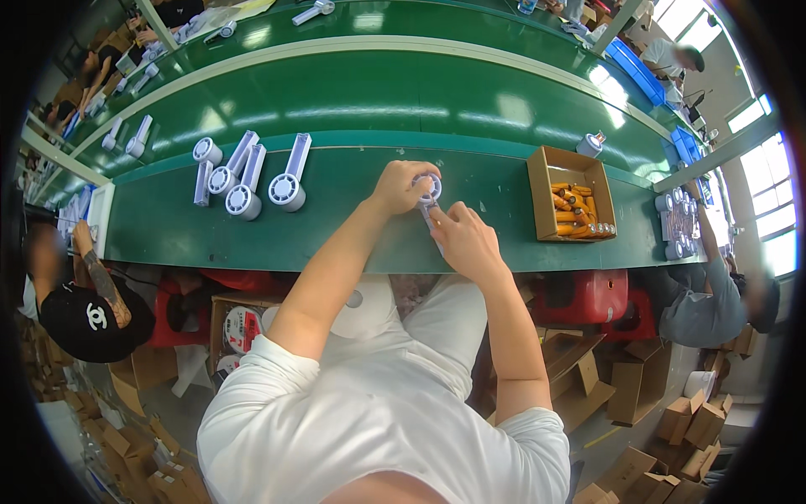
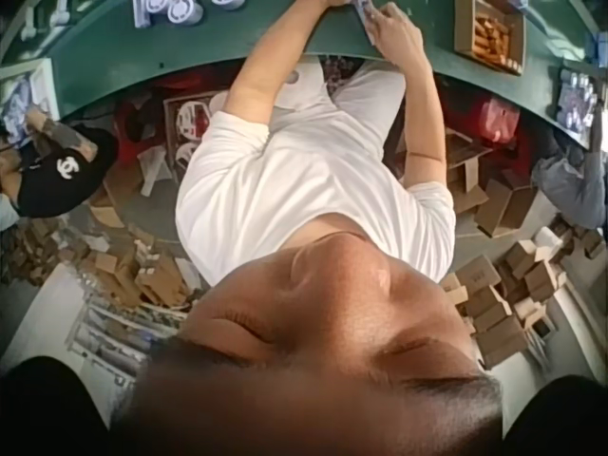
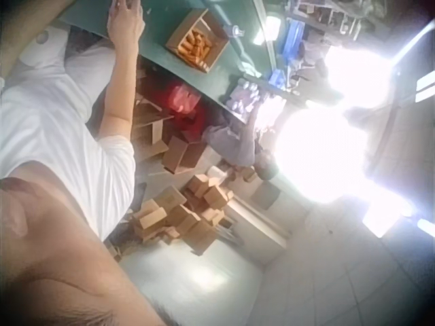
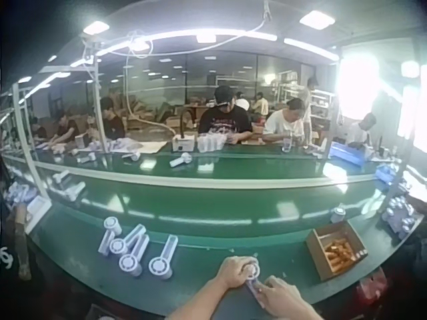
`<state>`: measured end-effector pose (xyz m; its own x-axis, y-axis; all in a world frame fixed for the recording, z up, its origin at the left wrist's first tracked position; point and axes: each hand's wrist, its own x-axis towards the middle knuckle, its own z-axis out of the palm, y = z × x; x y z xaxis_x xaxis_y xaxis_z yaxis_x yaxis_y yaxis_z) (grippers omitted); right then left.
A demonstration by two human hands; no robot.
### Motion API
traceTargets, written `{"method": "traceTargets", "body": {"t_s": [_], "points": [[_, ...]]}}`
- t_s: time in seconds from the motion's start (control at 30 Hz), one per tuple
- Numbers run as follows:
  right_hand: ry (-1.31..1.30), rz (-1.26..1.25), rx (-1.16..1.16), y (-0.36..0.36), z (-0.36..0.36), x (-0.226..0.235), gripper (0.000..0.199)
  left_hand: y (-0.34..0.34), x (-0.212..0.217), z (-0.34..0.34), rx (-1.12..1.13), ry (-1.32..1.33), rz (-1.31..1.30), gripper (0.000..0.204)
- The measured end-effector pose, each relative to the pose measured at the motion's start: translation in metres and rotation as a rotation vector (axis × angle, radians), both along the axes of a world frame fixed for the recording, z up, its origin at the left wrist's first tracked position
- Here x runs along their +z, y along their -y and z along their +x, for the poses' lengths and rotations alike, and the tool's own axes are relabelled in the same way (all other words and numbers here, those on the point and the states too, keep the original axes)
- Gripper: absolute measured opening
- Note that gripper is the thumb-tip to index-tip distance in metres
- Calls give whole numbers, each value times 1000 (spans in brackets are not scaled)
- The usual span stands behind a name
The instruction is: Assembling plastic hand fans by attaching handles to circular fan bodies and adding central components.
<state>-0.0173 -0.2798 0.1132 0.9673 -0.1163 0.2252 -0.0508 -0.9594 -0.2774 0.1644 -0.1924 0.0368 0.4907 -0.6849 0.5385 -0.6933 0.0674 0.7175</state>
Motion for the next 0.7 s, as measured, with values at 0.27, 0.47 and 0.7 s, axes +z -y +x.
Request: {"method": "traceTargets", "body": {"t_s": [0.27,0.47,0.7], "points": [[137,293,40,45,11,-5,33,0,-3,6,468,6,-75,22],[518,470,-450,79,-8,-77,14,-2,-22,27,384,69,21,80],[402,339,-350,76,1,-75,13,-3,-5,18,183,145,169,43]]}}
